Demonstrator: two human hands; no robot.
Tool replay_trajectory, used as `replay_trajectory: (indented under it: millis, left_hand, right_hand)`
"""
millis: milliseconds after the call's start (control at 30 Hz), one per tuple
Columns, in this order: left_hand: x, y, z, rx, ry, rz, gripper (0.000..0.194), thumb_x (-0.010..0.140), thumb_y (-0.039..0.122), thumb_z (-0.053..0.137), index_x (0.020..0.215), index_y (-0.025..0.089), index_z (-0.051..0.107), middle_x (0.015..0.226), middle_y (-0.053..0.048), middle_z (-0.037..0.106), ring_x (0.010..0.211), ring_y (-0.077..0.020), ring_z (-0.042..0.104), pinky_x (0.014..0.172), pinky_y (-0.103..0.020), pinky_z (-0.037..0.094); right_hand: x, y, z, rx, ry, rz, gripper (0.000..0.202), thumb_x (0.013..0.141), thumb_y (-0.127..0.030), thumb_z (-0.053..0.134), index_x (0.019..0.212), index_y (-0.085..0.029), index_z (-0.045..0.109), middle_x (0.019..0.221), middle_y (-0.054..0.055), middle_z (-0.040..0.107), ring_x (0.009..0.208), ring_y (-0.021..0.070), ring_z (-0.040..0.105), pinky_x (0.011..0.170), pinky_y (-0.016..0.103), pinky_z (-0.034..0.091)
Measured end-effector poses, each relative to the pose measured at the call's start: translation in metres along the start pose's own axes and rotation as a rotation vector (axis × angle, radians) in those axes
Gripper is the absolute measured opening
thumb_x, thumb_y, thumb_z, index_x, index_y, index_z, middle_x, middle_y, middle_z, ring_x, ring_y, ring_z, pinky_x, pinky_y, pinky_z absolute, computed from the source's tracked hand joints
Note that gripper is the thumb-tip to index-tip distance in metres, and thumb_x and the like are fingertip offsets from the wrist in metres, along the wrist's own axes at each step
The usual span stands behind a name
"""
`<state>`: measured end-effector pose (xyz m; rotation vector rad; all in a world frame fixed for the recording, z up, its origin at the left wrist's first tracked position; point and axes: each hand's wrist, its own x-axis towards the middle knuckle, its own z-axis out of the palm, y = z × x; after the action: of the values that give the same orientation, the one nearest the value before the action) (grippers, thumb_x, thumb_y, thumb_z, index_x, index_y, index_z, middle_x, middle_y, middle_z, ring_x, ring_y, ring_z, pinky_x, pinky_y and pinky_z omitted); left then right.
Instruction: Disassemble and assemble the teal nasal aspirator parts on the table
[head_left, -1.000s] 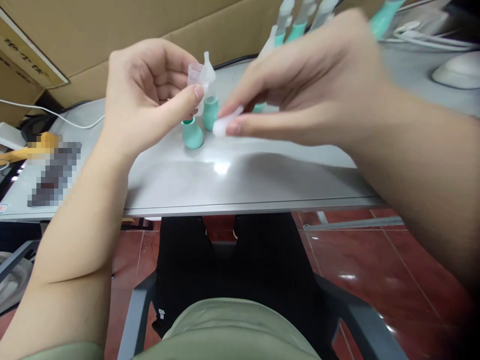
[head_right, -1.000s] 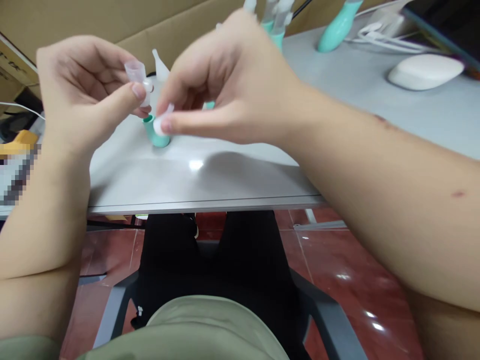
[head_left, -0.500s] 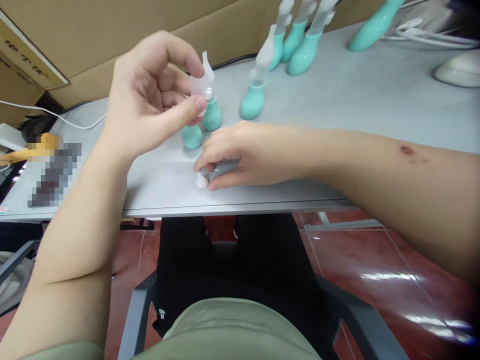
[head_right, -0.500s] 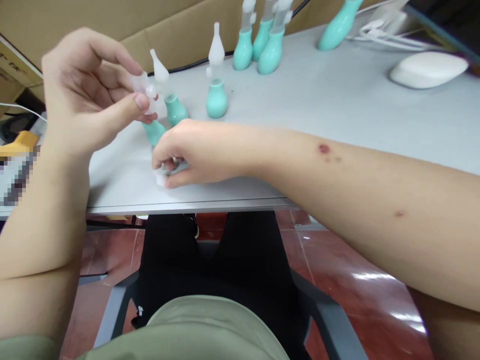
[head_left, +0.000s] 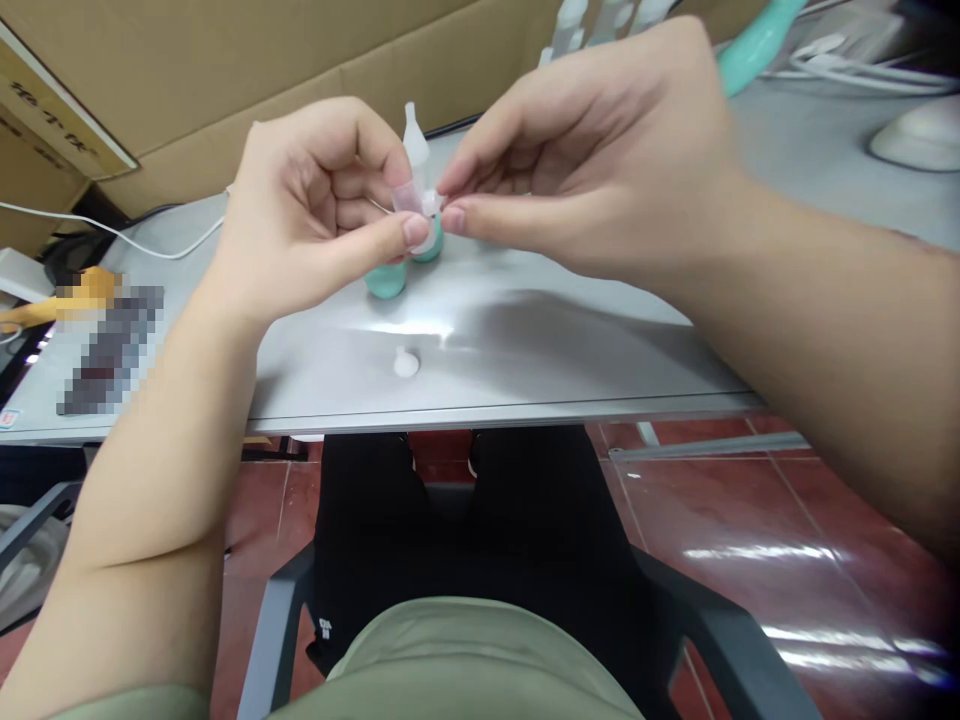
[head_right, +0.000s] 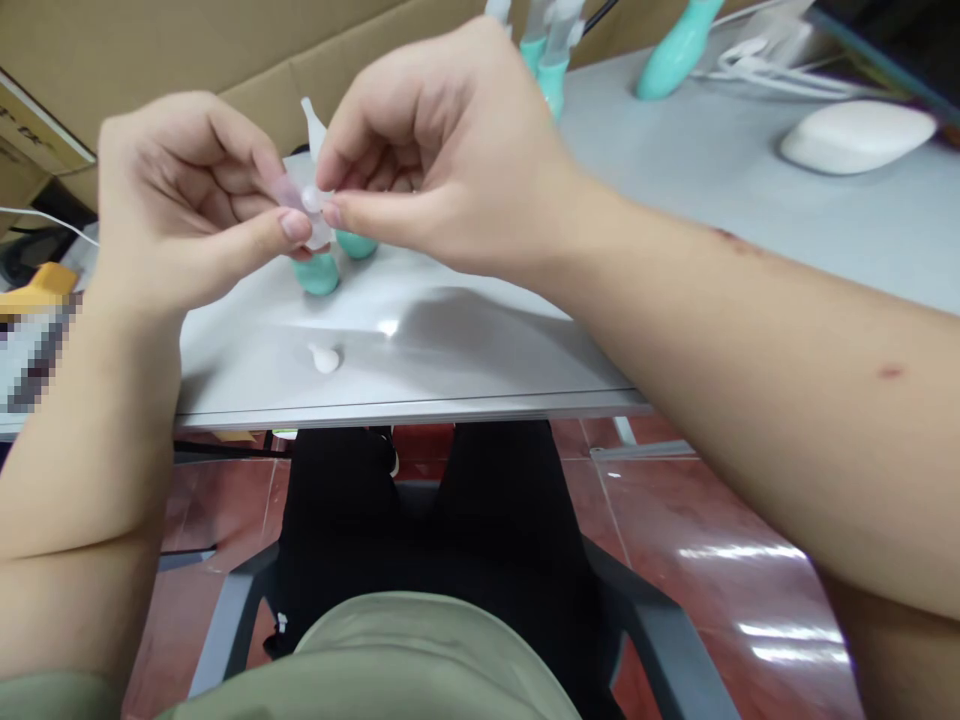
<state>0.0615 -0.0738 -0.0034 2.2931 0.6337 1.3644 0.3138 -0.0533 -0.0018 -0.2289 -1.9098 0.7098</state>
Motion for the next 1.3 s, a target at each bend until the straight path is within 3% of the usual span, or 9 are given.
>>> replay_trajectory:
  millis: [200, 367, 467, 633, 767, 833, 967, 1133, 1300]
  left_hand:
    - [0.001, 0.004, 0.002, -0.018, -0.006, 0.0, 0.072, 0.088, 0.088, 0.1, 0.1, 0.023, 0.074, 0.094, -0.009, 0.082, 0.079, -0.0248, 0.086, 0.069, -0.038, 0.074]
    - [0.001, -0.012, -0.002, -0.039, 0.026, 0.062, 0.074, 0.084, 0.082, 0.108, 0.12, 0.025, 0.077, 0.096, -0.005, 0.081, 0.08, -0.0249, 0.088, 0.062, -0.031, 0.07]
    - [0.002, -0.015, -0.005, -0.048, 0.0, 0.055, 0.081, 0.083, 0.083, 0.109, 0.132, 0.023, 0.083, 0.099, -0.007, 0.083, 0.081, -0.0257, 0.088, 0.065, -0.033, 0.074]
    - [0.002, -0.004, -0.002, -0.091, -0.018, 0.04, 0.061, 0.089, 0.068, 0.11, 0.122, 0.019, 0.092, 0.097, -0.009, 0.087, 0.079, -0.0253, 0.088, 0.069, -0.035, 0.079]
    - [0.001, -0.002, 0.003, -0.155, 0.001, 0.076, 0.053, 0.09, 0.062, 0.111, 0.121, 0.022, 0.095, 0.097, -0.008, 0.089, 0.08, -0.0258, 0.09, 0.07, -0.033, 0.079]
    - [0.001, -0.005, 0.002, -0.11, 0.005, 0.047, 0.057, 0.089, 0.066, 0.111, 0.121, 0.023, 0.094, 0.097, -0.008, 0.088, 0.08, -0.026, 0.089, 0.07, -0.035, 0.078]
    - [0.002, -0.012, -0.003, 0.004, -0.006, -0.021, 0.081, 0.082, 0.091, 0.103, 0.122, 0.022, 0.089, 0.096, -0.008, 0.084, 0.079, -0.0262, 0.085, 0.072, -0.041, 0.076]
    - [0.002, -0.013, -0.003, 0.007, -0.023, -0.025, 0.073, 0.086, 0.084, 0.106, 0.121, 0.022, 0.088, 0.094, -0.008, 0.083, 0.079, -0.0258, 0.084, 0.073, -0.04, 0.076]
    - [0.003, -0.012, 0.003, -0.036, 0.029, 0.029, 0.065, 0.089, 0.08, 0.106, 0.115, 0.023, 0.089, 0.094, -0.006, 0.084, 0.076, -0.0234, 0.083, 0.067, -0.036, 0.072]
  right_hand:
    - [0.0, -0.002, 0.001, 0.065, -0.005, -0.02, 0.016, 0.087, -0.024, 0.106, 0.092, -0.024, 0.091, 0.093, 0.0, 0.088, 0.083, 0.0141, 0.084, 0.078, 0.024, 0.071]
    - [-0.001, -0.006, 0.004, 0.041, 0.07, -0.001, 0.015, 0.085, -0.021, 0.107, 0.09, -0.023, 0.093, 0.089, 0.0, 0.088, 0.081, 0.0144, 0.083, 0.073, 0.023, 0.069]
    - [-0.002, -0.008, 0.007, 0.042, 0.12, 0.03, 0.017, 0.083, -0.018, 0.108, 0.086, -0.023, 0.092, 0.087, 0.0, 0.087, 0.08, 0.0137, 0.082, 0.07, 0.024, 0.065]
    - [-0.003, -0.005, 0.008, 0.045, 0.138, -0.04, 0.02, 0.079, -0.007, 0.106, 0.086, -0.021, 0.092, 0.085, 0.0, 0.086, 0.076, 0.0119, 0.078, 0.067, 0.024, 0.058]
    - [-0.005, -0.007, 0.009, 0.008, 0.158, 0.005, 0.018, 0.083, -0.015, 0.107, 0.088, -0.022, 0.092, 0.087, 0.0, 0.087, 0.08, 0.0138, 0.079, 0.072, 0.027, 0.062]
    - [-0.006, -0.01, 0.009, -0.022, 0.154, 0.016, 0.016, 0.086, -0.017, 0.106, 0.09, -0.023, 0.092, 0.089, -0.001, 0.087, 0.082, 0.0141, 0.08, 0.074, 0.027, 0.064]
    - [-0.006, -0.011, 0.009, -0.048, 0.152, 0.008, 0.015, 0.088, -0.011, 0.101, 0.088, -0.023, 0.092, 0.088, -0.002, 0.087, 0.081, 0.0125, 0.08, 0.073, 0.026, 0.061]
    - [-0.005, -0.008, 0.01, 0.023, 0.144, -0.018, 0.014, 0.084, -0.009, 0.102, 0.086, -0.019, 0.093, 0.084, 0.002, 0.086, 0.076, 0.0127, 0.075, 0.068, 0.028, 0.053]
    - [-0.005, -0.011, 0.012, -0.096, 0.14, -0.026, 0.017, 0.09, -0.003, 0.086, 0.081, -0.016, 0.081, 0.081, 0.0, 0.075, 0.074, 0.0091, 0.06, 0.069, 0.03, 0.042]
